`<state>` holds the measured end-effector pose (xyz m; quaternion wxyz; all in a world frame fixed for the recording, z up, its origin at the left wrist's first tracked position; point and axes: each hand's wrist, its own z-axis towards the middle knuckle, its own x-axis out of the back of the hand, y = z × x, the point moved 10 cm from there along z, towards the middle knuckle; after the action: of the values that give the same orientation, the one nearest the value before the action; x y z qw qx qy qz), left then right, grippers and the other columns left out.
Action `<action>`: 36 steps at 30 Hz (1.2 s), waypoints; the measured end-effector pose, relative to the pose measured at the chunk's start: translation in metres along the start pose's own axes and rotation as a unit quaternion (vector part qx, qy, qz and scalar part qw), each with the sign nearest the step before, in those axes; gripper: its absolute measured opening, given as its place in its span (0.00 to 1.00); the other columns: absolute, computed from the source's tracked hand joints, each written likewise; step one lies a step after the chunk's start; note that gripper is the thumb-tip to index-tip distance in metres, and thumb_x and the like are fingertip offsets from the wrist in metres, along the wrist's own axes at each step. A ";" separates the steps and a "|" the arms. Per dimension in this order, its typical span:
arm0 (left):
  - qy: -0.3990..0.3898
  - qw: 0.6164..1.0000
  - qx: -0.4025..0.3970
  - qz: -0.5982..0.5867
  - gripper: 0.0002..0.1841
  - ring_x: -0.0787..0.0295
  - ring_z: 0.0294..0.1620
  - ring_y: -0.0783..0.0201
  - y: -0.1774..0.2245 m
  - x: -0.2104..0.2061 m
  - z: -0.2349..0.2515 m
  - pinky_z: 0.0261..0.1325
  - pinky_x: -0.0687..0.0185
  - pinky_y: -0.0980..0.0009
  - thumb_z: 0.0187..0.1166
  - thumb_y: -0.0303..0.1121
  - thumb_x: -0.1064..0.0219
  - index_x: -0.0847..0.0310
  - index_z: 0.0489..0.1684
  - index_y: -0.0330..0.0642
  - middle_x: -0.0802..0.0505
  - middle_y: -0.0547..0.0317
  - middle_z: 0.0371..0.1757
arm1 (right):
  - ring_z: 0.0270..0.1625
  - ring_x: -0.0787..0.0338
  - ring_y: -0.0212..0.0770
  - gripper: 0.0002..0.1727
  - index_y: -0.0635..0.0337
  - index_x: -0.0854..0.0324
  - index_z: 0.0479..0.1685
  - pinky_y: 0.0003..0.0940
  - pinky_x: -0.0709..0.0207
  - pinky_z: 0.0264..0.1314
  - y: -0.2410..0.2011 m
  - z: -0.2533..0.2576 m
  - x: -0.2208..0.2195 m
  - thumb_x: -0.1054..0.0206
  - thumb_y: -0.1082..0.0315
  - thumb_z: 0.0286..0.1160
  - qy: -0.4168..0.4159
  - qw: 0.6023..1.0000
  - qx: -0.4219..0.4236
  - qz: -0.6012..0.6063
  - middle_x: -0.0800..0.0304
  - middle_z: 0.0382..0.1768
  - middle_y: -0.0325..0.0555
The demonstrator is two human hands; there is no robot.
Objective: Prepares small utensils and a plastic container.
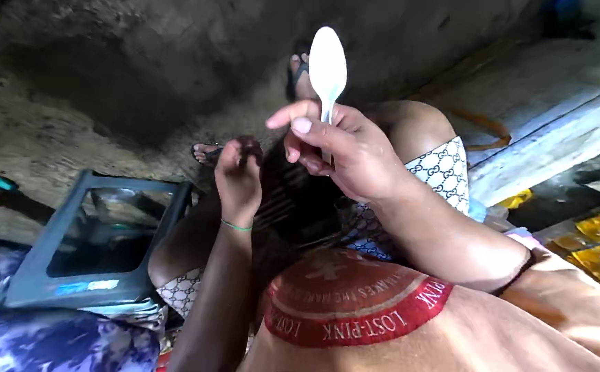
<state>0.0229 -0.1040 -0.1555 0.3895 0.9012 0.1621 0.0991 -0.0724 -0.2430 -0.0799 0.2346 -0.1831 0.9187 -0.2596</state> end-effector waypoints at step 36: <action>-0.336 0.753 0.136 0.549 0.26 0.19 0.75 0.42 -0.069 -0.130 -0.212 0.78 0.30 0.42 0.92 0.47 0.47 0.18 0.69 0.33 0.13 0.37 0.70 | 0.20 0.30 0.28 0.16 0.62 0.19 0.64 0.24 0.36 0.23 0.007 -0.137 -0.027 0.41 0.62 0.89 -0.065 0.975 0.160 -0.138 0.16 0.32 0.39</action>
<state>-0.1767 0.0343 -0.0694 0.1713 0.8540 -0.4898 -0.0367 -0.1242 -0.1714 0.0288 0.2823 -0.2845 0.8141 -0.4203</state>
